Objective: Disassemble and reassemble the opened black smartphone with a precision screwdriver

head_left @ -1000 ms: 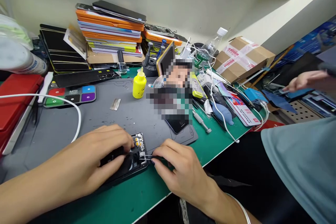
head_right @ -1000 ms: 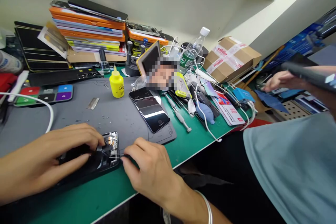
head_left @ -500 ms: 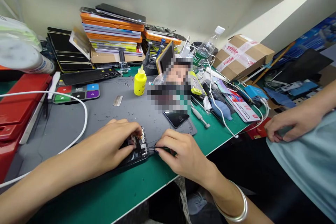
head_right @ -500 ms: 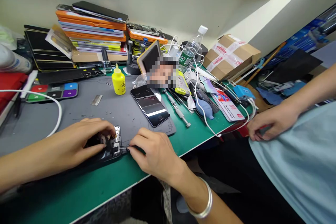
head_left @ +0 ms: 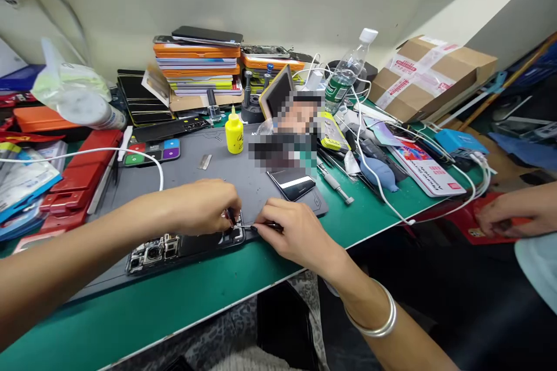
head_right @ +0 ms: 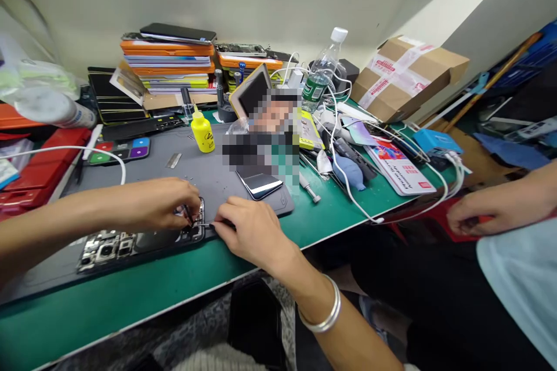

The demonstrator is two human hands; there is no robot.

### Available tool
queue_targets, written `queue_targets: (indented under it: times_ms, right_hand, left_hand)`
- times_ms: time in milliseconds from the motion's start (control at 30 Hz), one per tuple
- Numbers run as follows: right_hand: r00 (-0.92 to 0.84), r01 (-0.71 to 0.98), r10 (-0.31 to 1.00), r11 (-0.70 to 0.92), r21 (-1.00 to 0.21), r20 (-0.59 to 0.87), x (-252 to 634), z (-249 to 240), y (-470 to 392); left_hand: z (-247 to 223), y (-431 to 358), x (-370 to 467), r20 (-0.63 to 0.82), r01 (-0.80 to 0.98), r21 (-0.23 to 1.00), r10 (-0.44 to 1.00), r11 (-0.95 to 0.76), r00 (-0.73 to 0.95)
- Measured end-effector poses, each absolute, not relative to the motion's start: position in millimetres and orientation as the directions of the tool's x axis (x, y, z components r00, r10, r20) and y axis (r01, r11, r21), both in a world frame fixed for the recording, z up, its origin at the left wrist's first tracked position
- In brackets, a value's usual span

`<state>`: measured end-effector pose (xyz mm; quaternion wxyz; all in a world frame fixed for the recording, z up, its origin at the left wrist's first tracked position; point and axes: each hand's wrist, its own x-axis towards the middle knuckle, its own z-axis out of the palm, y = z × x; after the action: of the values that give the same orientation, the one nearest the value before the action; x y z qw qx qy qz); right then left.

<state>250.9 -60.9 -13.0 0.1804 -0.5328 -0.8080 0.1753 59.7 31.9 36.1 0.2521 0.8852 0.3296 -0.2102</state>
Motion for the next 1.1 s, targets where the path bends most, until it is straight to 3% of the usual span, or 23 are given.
queue_targets:
  times_ms: [400, 1100]
  right_hand:
    - [-0.370, 0.792, 0.923, 0.371, -0.485, 0.103, 251, -10, -62]
    - [-0.378, 0.767, 0.921, 0.366, -0.527, 0.090, 250, -12, -59]
  left_hand:
    - [39, 40, 63, -0.570, 0.638, 0.319, 0.396, -0.701, 0.720]
    - [49, 35, 69, -0.602, 0.667, 0.271, 0.418, -0.694, 0.680]
